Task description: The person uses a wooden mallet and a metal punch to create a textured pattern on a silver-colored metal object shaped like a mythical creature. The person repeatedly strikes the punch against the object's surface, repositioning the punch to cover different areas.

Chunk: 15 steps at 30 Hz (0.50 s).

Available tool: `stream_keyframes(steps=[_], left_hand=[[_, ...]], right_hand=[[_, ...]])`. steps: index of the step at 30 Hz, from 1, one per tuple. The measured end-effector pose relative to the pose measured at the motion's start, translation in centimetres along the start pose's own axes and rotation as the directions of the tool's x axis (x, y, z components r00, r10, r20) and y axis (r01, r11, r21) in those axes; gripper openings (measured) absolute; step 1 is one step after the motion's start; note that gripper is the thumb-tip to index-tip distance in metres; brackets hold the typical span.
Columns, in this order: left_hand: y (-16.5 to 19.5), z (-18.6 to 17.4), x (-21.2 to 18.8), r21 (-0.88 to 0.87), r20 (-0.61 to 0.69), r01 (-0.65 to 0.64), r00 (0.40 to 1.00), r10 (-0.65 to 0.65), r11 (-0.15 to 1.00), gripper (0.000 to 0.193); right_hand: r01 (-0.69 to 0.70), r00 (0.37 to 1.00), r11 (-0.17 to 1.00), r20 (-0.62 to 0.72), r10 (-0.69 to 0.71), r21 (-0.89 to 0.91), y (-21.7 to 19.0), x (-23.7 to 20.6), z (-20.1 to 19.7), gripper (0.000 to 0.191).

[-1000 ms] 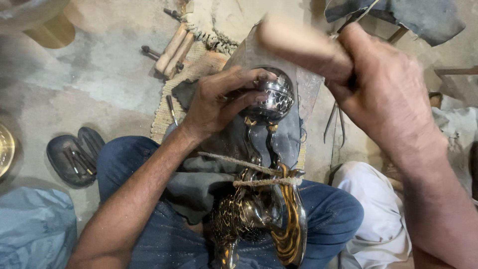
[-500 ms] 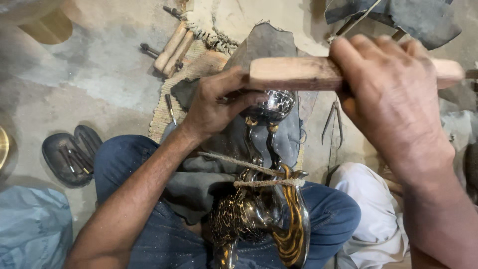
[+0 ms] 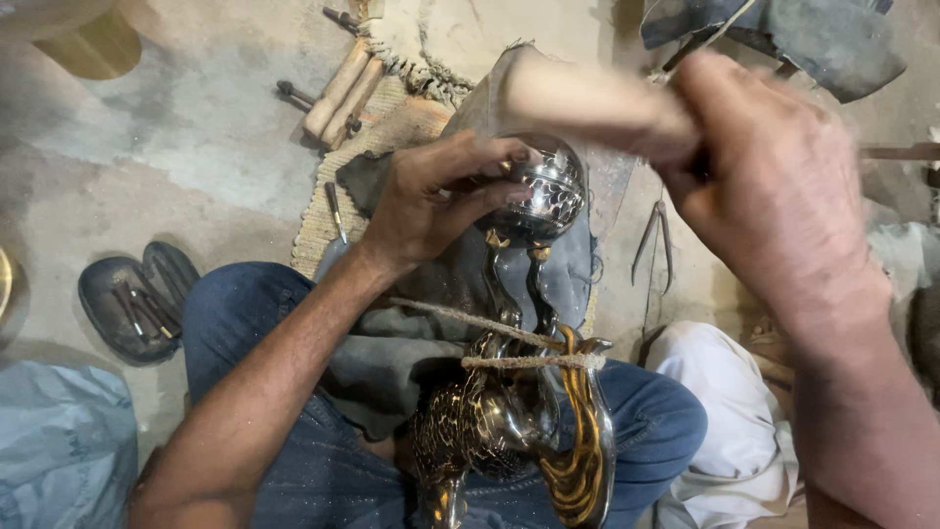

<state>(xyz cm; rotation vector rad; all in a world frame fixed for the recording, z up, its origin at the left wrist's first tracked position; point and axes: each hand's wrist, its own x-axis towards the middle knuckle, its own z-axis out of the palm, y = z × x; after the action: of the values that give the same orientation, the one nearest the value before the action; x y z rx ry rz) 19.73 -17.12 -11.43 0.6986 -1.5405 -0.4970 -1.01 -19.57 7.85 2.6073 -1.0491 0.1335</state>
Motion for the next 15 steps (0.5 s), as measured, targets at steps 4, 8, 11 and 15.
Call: stream_keyframes(steps=[4, 8, 11, 15], left_hand=[[-0.07, -0.20, -0.12, -0.008, -0.024, 0.045, 0.999, -0.046, 0.999, 0.023], [-0.10, -0.28, -0.28, -0.003, -0.001, 0.069, 0.998, -0.069, 0.998, 0.026], [-0.16, -0.40, -0.30, 0.001, -0.003, 0.031, 1.000, -0.031, 1.000, 0.021], [-0.19, -0.62, -0.40, -0.034, -0.026, 0.048, 0.998, -0.049, 0.998, 0.024]], right_hand=[[0.148, 0.989, 0.950, 0.046, -0.141, -0.275, -0.29, 0.25, 0.01, 0.029], [0.077, 0.996, 0.994, 0.048, -0.073, -0.080, -0.30, 0.32, -0.02, 0.028], [0.099, 0.995, 0.987, 0.023, -0.097, -0.129, -0.30, 0.51, -0.05, 0.029], [0.080, 0.996, 0.996, 0.049, -0.078, -0.032, -0.16, 0.58, 0.11, 0.032]])
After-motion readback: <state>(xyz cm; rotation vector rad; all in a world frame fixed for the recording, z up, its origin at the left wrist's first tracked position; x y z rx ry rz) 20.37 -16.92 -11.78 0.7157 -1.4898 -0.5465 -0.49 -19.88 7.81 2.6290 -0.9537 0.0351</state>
